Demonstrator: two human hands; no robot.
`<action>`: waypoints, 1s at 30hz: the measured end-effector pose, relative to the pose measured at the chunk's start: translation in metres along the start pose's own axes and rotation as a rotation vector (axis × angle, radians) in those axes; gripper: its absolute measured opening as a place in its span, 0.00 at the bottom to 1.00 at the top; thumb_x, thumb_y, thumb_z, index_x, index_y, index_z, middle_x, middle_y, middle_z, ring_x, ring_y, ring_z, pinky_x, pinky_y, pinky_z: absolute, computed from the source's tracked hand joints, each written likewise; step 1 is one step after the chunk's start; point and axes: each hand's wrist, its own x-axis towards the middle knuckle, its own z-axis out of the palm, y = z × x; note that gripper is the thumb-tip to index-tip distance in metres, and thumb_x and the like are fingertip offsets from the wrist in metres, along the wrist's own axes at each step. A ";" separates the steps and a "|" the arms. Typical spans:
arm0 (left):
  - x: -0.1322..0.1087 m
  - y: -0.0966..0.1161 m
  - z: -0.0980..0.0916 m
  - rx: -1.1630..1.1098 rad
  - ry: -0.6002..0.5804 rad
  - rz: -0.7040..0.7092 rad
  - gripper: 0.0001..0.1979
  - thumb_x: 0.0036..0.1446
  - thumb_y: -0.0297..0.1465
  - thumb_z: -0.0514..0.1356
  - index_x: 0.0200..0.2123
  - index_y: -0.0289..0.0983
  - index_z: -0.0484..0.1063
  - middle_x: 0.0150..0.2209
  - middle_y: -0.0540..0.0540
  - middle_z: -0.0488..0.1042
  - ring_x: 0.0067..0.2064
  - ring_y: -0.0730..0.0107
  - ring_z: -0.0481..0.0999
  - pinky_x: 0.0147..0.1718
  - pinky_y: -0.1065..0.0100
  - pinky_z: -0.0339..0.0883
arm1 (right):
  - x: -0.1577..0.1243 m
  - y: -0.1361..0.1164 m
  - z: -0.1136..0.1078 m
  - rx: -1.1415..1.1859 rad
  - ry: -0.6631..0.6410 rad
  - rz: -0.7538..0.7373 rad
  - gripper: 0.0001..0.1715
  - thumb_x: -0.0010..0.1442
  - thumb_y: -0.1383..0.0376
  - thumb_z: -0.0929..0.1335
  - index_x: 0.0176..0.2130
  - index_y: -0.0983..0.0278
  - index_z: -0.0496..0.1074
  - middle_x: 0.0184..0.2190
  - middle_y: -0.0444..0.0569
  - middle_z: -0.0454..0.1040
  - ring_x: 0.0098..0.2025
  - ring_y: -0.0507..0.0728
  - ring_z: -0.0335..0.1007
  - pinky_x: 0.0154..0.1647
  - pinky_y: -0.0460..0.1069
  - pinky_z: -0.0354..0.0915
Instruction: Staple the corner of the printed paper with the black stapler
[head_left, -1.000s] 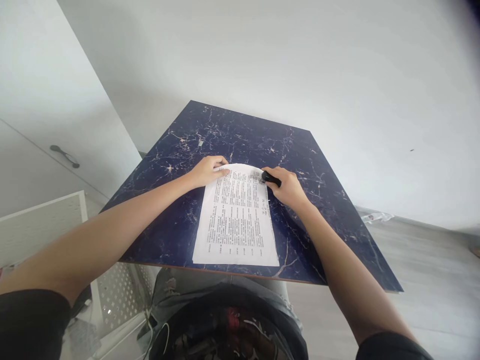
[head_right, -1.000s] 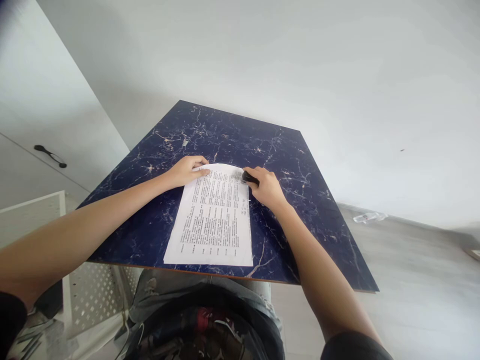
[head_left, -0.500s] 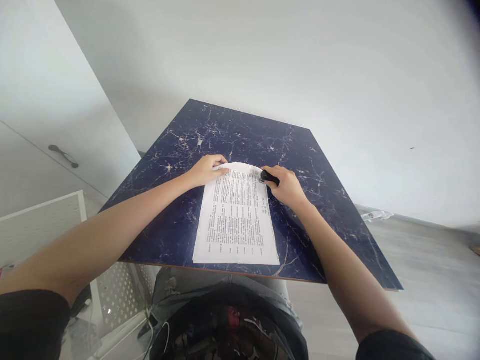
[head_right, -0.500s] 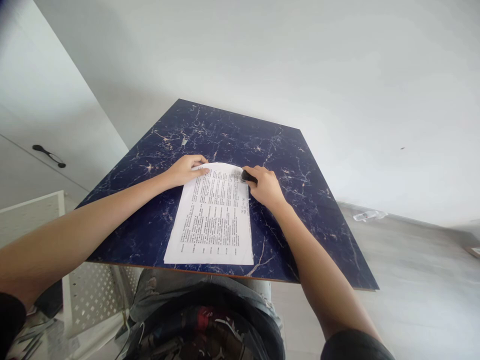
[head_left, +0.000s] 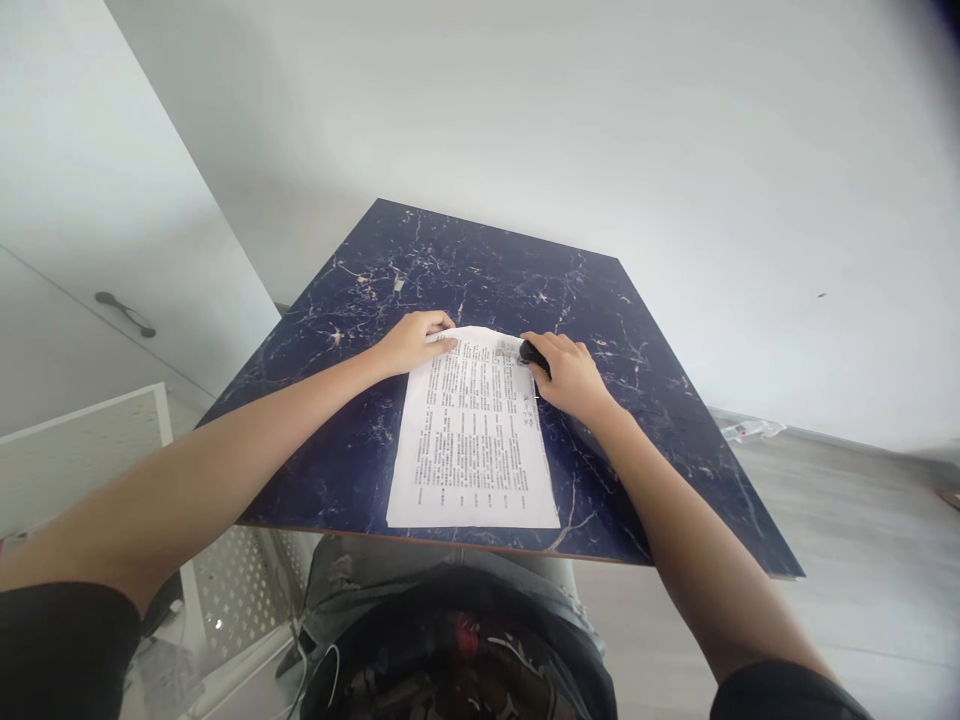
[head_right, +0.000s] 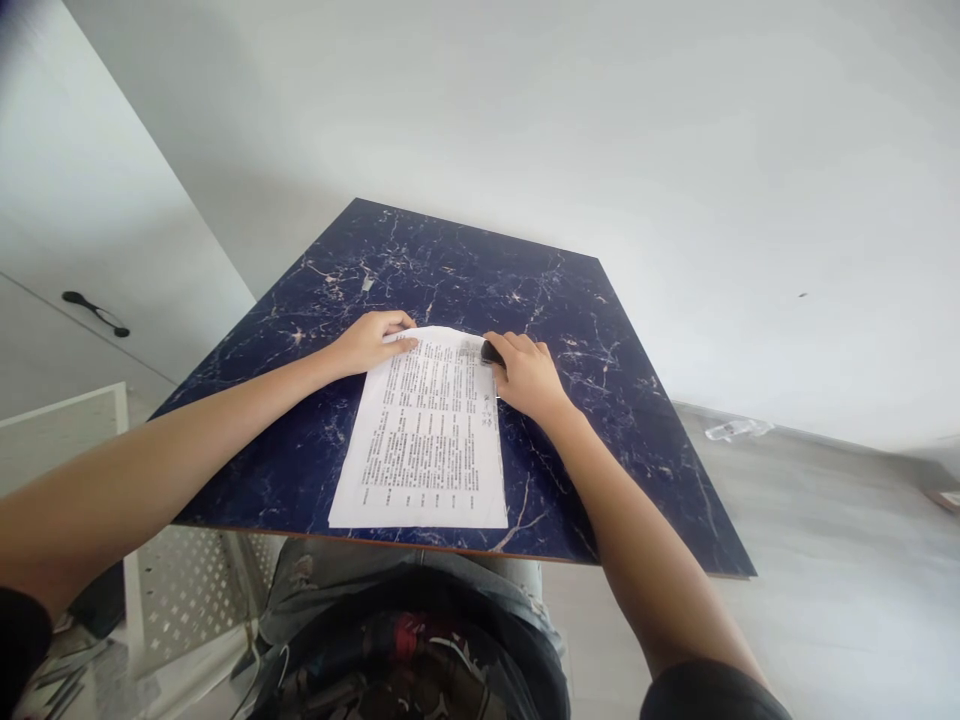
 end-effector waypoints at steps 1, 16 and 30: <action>0.000 0.000 0.000 0.002 0.002 0.006 0.10 0.61 0.37 0.64 0.43 0.38 0.75 0.48 0.40 0.83 0.51 0.55 0.82 0.48 0.60 0.71 | -0.001 0.000 0.000 -0.027 -0.010 -0.018 0.35 0.61 0.69 0.62 0.67 0.60 0.65 0.51 0.58 0.76 0.52 0.69 0.70 0.50 0.63 0.62; 0.001 0.001 0.002 0.001 0.024 0.006 0.09 0.60 0.36 0.64 0.42 0.39 0.75 0.47 0.41 0.82 0.50 0.56 0.81 0.50 0.59 0.71 | -0.005 -0.013 0.006 -0.275 -0.050 -0.101 0.38 0.65 0.74 0.57 0.72 0.61 0.56 0.58 0.62 0.73 0.58 0.72 0.65 0.57 0.66 0.56; 0.001 -0.004 0.000 0.049 -0.006 0.023 0.10 0.61 0.38 0.63 0.43 0.39 0.74 0.46 0.41 0.83 0.51 0.56 0.82 0.50 0.59 0.72 | -0.008 0.008 -0.010 -0.047 0.007 -0.010 0.42 0.57 0.76 0.59 0.70 0.64 0.60 0.55 0.61 0.74 0.55 0.70 0.68 0.53 0.64 0.63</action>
